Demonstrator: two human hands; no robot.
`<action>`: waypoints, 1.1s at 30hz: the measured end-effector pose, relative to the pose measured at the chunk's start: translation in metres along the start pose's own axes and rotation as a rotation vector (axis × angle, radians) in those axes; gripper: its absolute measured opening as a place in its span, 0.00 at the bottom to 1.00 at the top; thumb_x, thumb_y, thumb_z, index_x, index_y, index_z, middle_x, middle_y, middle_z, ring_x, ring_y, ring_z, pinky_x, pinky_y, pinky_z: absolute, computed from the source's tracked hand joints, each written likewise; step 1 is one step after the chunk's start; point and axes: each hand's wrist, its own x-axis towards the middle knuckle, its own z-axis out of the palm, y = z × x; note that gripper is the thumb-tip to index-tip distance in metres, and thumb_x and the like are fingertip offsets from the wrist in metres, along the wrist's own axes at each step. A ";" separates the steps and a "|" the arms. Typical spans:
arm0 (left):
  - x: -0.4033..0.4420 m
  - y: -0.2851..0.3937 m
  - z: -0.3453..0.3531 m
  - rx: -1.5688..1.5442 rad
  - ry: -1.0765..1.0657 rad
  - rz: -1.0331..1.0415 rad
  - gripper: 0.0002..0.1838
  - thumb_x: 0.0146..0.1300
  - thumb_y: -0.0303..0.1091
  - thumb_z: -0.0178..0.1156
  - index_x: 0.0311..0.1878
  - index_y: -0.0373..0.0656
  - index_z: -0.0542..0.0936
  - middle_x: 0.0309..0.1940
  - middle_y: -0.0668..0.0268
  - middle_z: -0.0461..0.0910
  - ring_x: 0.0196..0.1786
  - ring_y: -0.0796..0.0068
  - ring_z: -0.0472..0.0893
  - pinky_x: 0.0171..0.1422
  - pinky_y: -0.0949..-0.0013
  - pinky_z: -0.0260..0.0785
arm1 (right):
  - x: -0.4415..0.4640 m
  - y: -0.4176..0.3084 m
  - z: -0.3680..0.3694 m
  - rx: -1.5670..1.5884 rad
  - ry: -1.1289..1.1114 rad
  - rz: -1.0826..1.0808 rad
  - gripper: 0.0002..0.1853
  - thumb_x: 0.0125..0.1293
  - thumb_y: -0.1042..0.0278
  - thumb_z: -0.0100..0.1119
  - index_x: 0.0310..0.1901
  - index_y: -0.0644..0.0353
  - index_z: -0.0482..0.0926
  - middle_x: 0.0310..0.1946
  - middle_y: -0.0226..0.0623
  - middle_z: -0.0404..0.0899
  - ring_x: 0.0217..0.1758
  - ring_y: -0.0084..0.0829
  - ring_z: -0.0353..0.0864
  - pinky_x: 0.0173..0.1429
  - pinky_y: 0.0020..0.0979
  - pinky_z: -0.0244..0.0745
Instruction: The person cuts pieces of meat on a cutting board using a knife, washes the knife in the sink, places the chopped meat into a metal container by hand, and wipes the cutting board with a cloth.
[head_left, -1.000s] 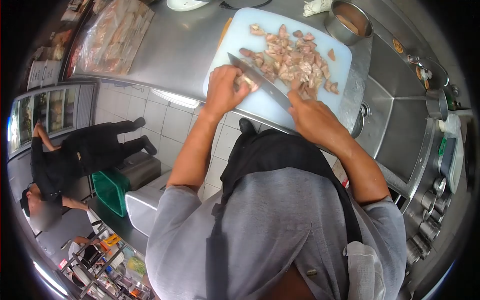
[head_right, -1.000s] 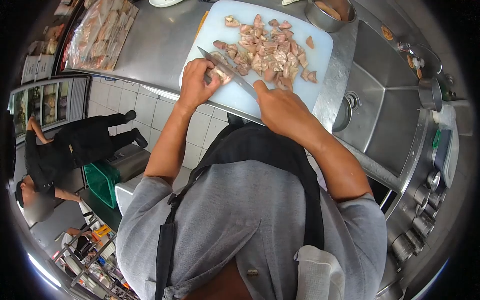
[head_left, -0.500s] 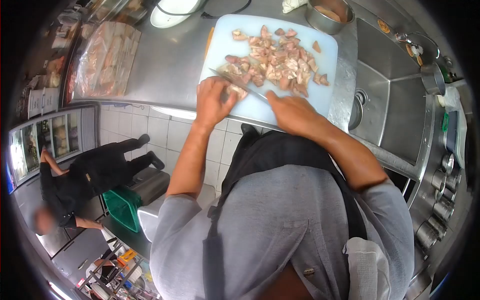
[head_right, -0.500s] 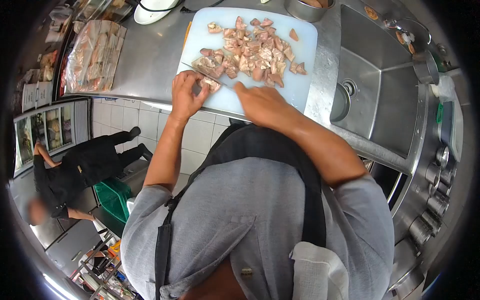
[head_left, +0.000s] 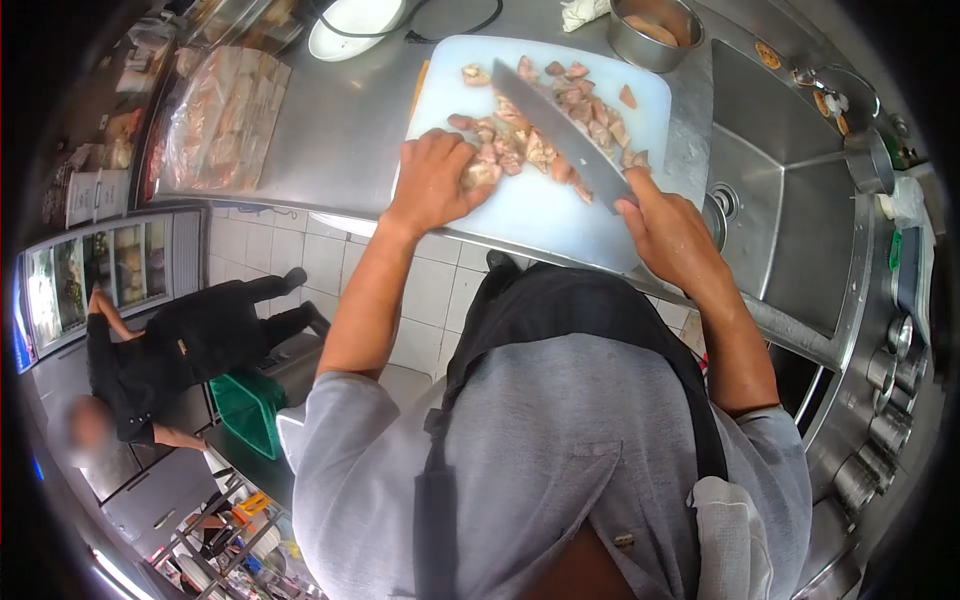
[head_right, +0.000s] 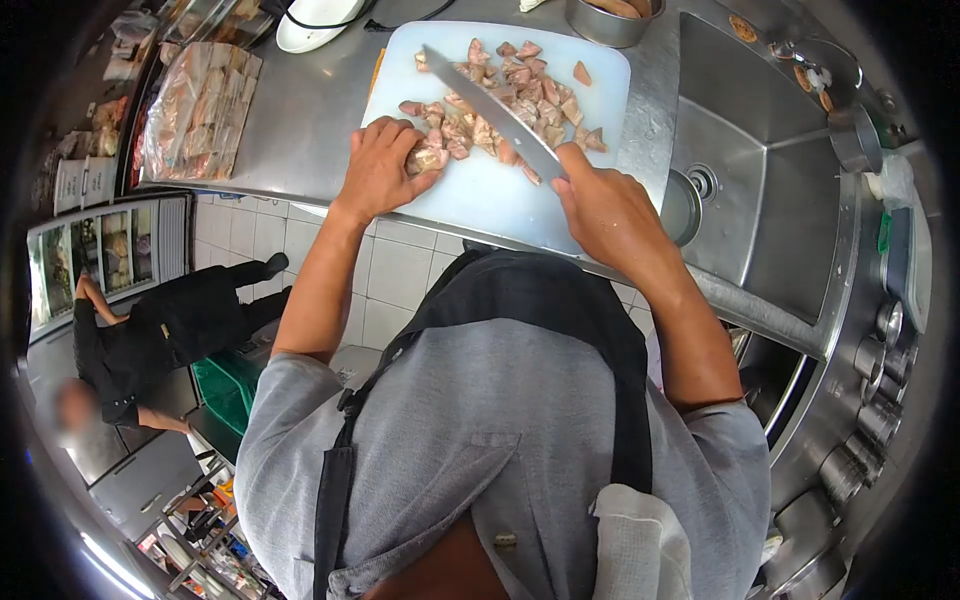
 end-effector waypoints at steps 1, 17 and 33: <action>0.000 -0.003 0.003 -0.036 -0.018 -0.017 0.25 0.54 0.48 0.75 0.50 0.46 0.80 0.48 0.61 0.81 0.54 0.53 0.78 0.55 0.51 0.67 | 0.001 0.000 0.000 -0.002 -0.019 -0.012 0.12 0.77 0.67 0.56 0.56 0.60 0.69 0.31 0.57 0.84 0.36 0.64 0.83 0.41 0.61 0.73; -0.020 0.006 0.018 -0.145 0.296 -0.231 0.22 0.53 0.43 0.77 0.46 0.42 0.80 0.45 0.56 0.79 0.53 0.50 0.77 0.59 0.51 0.66 | 0.020 -0.037 0.017 -0.071 -0.043 -0.082 0.11 0.75 0.68 0.54 0.54 0.61 0.71 0.32 0.59 0.85 0.37 0.61 0.86 0.42 0.58 0.78; -0.024 -0.007 0.037 -0.291 0.269 -0.257 0.17 0.49 0.31 0.75 0.43 0.42 0.83 0.45 0.57 0.79 0.50 0.51 0.77 0.56 0.55 0.73 | 0.100 -0.052 0.071 -0.193 -0.254 -0.102 0.16 0.66 0.80 0.50 0.56 0.68 0.70 0.37 0.62 0.86 0.39 0.59 0.88 0.46 0.56 0.81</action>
